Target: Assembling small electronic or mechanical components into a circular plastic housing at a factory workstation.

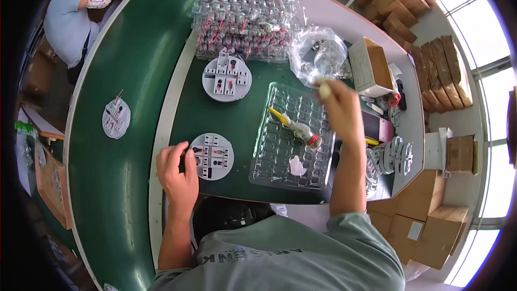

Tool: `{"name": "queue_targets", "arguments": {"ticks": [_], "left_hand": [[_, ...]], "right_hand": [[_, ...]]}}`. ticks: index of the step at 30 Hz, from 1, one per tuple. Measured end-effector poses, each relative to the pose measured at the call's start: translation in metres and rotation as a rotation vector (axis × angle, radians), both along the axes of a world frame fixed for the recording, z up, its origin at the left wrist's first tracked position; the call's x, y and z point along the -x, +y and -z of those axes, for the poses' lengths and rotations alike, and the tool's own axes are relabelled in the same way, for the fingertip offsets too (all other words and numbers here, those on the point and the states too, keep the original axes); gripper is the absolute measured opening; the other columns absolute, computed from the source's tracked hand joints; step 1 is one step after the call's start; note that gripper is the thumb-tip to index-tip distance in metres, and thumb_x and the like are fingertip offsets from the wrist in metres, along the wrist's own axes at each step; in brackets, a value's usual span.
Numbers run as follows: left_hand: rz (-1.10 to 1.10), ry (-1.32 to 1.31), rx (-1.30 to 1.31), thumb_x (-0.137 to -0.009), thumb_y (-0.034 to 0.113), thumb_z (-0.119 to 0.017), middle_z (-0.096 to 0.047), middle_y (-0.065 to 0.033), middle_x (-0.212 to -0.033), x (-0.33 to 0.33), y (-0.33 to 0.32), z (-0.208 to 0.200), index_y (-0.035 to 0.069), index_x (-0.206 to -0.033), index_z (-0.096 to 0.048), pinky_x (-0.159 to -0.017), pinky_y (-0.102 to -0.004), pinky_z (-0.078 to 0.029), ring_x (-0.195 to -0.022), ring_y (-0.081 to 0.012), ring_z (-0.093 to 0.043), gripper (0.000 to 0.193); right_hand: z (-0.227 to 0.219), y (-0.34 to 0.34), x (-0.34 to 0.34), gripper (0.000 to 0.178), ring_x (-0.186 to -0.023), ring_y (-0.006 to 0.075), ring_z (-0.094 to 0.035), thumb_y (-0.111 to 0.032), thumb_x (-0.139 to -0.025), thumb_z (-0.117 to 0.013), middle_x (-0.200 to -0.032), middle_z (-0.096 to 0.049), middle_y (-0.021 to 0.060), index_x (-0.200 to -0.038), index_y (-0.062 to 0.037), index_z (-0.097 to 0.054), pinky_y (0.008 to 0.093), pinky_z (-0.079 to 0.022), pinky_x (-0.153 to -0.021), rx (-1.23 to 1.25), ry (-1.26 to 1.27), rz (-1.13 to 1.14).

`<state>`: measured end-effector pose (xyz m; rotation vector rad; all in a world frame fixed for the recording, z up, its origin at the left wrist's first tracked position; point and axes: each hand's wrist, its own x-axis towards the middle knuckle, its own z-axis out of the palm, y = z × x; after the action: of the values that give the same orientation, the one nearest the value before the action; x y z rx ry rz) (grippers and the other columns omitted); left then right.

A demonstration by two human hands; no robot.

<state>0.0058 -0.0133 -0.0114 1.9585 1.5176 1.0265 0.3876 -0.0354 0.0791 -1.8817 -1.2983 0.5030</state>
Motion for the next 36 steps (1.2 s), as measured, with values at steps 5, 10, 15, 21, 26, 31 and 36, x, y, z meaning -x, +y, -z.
{"name": "queue_targets", "arguments": {"ticks": [5,10,15,21,26,31,36], "left_hand": [[0.195,0.082,-0.143,-0.085,0.025,-0.086,-0.061,-0.0184,-0.145,-0.010,-0.002,-0.010,0.002,-0.139,-0.065,-0.108,-0.0483,-0.049,-0.130,-0.0399,-0.060,0.062],[0.308,0.297,-0.151,-0.077,0.047,-0.090,-0.056,-0.0167,-0.155,-0.002,-0.001,0.001,0.003,-0.145,-0.060,-0.115,-0.0533,-0.043,-0.137,-0.0393,-0.056,0.087],[0.309,0.257,-0.142,-0.073,0.043,-0.093,-0.056,-0.0170,-0.155,-0.007,0.002,0.005,0.002,-0.144,-0.061,-0.115,-0.0533,-0.044,-0.137,-0.0407,-0.056,0.088],[0.190,0.273,-0.136,-0.075,0.049,-0.091,-0.056,-0.0181,-0.154,-0.005,0.004,0.010,0.001,-0.145,-0.060,-0.116,-0.0530,-0.042,-0.138,-0.0415,-0.054,0.090],[0.199,0.163,-0.124,-0.079,0.047,-0.090,-0.054,-0.0215,-0.154,-0.001,0.003,0.006,0.000,-0.153,-0.049,-0.120,-0.0534,-0.039,-0.143,-0.0437,-0.049,0.098],[0.304,0.098,0.003,-0.075,0.028,-0.096,-0.045,-0.0205,-0.165,0.017,0.000,0.010,-0.001,-0.161,-0.038,-0.124,-0.0547,-0.035,-0.151,-0.0443,-0.041,0.108],[0.319,0.136,-0.031,-0.073,0.023,-0.095,-0.047,-0.0216,-0.162,0.008,0.001,0.005,-0.003,-0.161,-0.036,-0.125,-0.0554,-0.034,-0.151,-0.0451,-0.042,0.109]], "right_hand": [[0.044,0.119,-0.090,0.026,-0.102,0.0406,-0.075,-0.018,-0.098,-0.063,-0.107,-0.075,0.0266,-0.113,-0.0023,-0.078,0.0501,-0.057,-0.088,0.086,-0.544,0.064],[0.096,0.189,-0.132,0.026,-0.106,0.0428,-0.074,-0.017,-0.091,-0.064,-0.114,-0.076,0.0251,-0.107,-0.0032,-0.080,0.0498,-0.058,-0.095,0.523,-0.950,-0.018],[0.100,0.182,-0.148,0.031,-0.105,0.0425,-0.075,-0.022,-0.089,-0.064,-0.112,-0.078,0.0232,-0.107,-0.0029,-0.081,0.0480,-0.058,-0.095,0.450,-1.055,-0.036],[0.029,0.127,-0.070,0.035,-0.092,0.0289,-0.077,-0.029,-0.093,-0.072,-0.098,-0.080,0.0182,-0.112,-0.0003,-0.079,0.0393,-0.057,-0.086,0.205,-0.591,0.035],[0.015,0.018,0.087,0.021,-0.086,0.0091,-0.070,-0.010,-0.097,-0.079,-0.096,-0.079,0.0049,-0.115,0.0007,-0.078,0.0269,-0.058,-0.073,-0.055,-0.108,-0.032],[0.055,-0.003,0.182,0.019,-0.086,0.0210,-0.076,0.000,-0.088,-0.080,-0.106,-0.077,0.0117,-0.107,-0.0023,-0.075,0.0337,-0.061,-0.075,-0.072,0.071,-0.441],[0.077,-0.004,0.181,0.022,-0.087,0.0254,-0.076,0.001,-0.087,-0.080,-0.111,-0.077,0.0142,-0.108,-0.0006,-0.074,0.0345,-0.061,-0.073,-0.163,-0.122,-0.520]]}}
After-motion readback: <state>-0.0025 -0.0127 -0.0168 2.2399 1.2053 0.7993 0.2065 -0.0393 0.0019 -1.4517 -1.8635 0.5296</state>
